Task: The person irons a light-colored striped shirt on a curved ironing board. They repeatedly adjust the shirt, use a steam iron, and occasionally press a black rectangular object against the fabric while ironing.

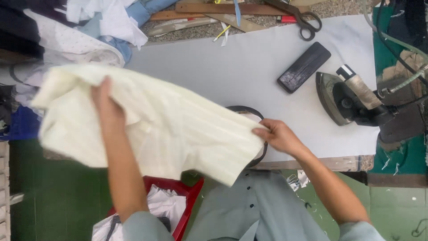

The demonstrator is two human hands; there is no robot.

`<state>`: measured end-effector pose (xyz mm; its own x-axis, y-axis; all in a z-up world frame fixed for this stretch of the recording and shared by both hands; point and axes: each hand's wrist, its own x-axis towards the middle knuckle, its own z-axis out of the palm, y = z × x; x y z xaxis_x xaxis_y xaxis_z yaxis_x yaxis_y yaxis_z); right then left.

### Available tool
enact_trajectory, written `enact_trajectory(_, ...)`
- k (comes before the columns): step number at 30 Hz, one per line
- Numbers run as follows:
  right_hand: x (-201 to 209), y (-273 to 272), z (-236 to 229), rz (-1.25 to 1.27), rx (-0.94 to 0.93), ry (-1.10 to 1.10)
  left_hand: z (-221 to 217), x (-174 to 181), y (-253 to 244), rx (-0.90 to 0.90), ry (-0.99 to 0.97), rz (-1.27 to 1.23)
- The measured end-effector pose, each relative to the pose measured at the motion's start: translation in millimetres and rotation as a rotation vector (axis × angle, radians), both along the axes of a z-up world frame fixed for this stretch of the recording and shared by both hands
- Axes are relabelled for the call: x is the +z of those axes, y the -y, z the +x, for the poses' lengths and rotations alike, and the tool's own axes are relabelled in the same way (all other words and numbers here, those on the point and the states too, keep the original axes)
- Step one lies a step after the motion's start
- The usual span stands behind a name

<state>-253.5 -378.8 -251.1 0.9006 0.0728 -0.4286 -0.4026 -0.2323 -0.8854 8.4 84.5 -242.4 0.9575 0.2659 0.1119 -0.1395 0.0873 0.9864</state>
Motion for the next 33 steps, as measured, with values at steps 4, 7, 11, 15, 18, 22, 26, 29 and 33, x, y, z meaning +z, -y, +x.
enact_trajectory(4,-81.5,24.0,4.9,-0.199,-0.164,-0.185,6.1,-49.6,108.6,-0.074,-0.274,-0.224)
enact_trajectory(7,-90.8,26.3,9.7,-0.25,-0.207,-0.17,19.0,-64.8,131.9,-0.057,-0.318,-0.23)
enact_trajectory(11,-88.0,26.4,22.8,-0.284,-0.266,-0.092,47.4,-69.5,125.1,-0.016,-0.162,-0.291)
enact_trajectory(15,-85.1,25.7,35.2,-0.325,-0.261,-0.015,23.6,-55.1,136.7,-0.029,-0.148,-0.253)
enact_trajectory(18,-69.1,15.3,27.6,-0.68,-0.152,0.141,-36.7,-42.8,147.1,-0.088,-0.228,0.408)
enact_trajectory(22,-74.8,-20.6,-4.8,-0.918,0.035,0.883,-177.1,-39.1,154.9,-0.194,0.399,0.827)
enact_trajectory(26,-77.5,-61.6,-41.8,-0.77,0.334,1.135,-302.0,-33.8,166.1,-0.195,0.216,0.684)
enact_trajectory(29,-95.4,-69.9,-52.1,-0.741,0.444,1.189,-363.0,-106.9,151.8,-0.1,-0.58,0.393)
enact_trajectory(33,-112.1,-67.1,-57.3,-0.738,0.558,1.148,-306.2,-77.9,138.2,0.039,-1.017,-0.182)
